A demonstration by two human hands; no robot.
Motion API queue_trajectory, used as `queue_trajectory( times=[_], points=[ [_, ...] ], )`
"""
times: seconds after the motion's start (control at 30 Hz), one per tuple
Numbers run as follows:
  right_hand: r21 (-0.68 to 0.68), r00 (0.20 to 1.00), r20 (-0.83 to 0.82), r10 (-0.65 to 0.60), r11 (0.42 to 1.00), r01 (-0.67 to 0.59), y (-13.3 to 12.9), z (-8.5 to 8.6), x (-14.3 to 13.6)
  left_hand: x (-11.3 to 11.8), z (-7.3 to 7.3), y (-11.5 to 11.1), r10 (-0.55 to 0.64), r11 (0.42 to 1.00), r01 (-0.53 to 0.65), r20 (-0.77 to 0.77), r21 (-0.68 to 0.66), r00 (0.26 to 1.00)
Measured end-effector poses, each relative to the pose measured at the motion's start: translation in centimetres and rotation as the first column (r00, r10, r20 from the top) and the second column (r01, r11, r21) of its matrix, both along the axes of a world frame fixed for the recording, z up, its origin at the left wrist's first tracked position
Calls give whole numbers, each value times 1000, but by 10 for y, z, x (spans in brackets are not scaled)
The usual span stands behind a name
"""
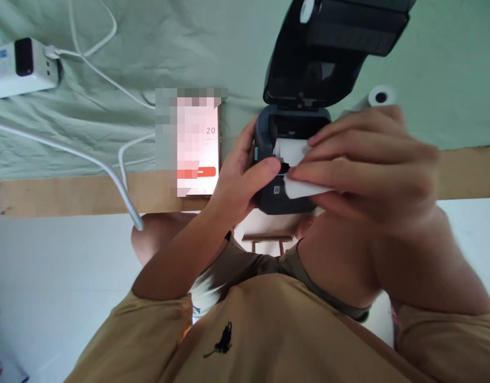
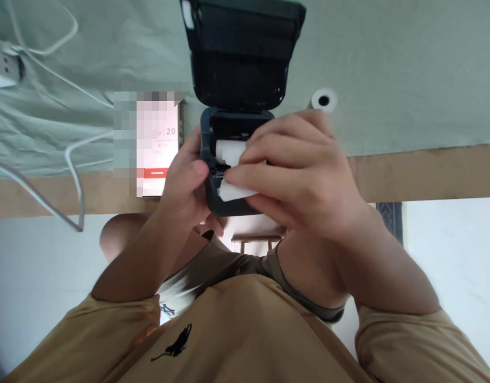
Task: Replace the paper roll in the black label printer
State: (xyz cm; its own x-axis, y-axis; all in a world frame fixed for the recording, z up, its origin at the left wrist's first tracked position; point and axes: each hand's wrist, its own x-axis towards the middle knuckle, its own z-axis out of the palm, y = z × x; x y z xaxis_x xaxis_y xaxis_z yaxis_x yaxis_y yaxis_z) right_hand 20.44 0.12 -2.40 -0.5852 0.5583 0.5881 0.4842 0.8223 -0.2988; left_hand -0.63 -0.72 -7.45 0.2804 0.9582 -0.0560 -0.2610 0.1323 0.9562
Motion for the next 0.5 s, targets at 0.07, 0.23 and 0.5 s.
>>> queue_trajectory(
  times=[0.07, 0.23, 0.5],
  points=[
    [-60, 995, -4, 96, 994, -96, -1, 4, 3, -1, -6, 0, 2, 999, -3, 29, 46, 1000],
    [-351, 902, -319, -289, 921, 171, -3, 12, 7, 1, -21, 7, 32, 977, -28, -18, 212, 999],
    [-398, 903, -336, -269, 909, 122, 3, 2, 2, -1, -19, 4, 46, 979, -28, -89, 200, 995]
  ],
)
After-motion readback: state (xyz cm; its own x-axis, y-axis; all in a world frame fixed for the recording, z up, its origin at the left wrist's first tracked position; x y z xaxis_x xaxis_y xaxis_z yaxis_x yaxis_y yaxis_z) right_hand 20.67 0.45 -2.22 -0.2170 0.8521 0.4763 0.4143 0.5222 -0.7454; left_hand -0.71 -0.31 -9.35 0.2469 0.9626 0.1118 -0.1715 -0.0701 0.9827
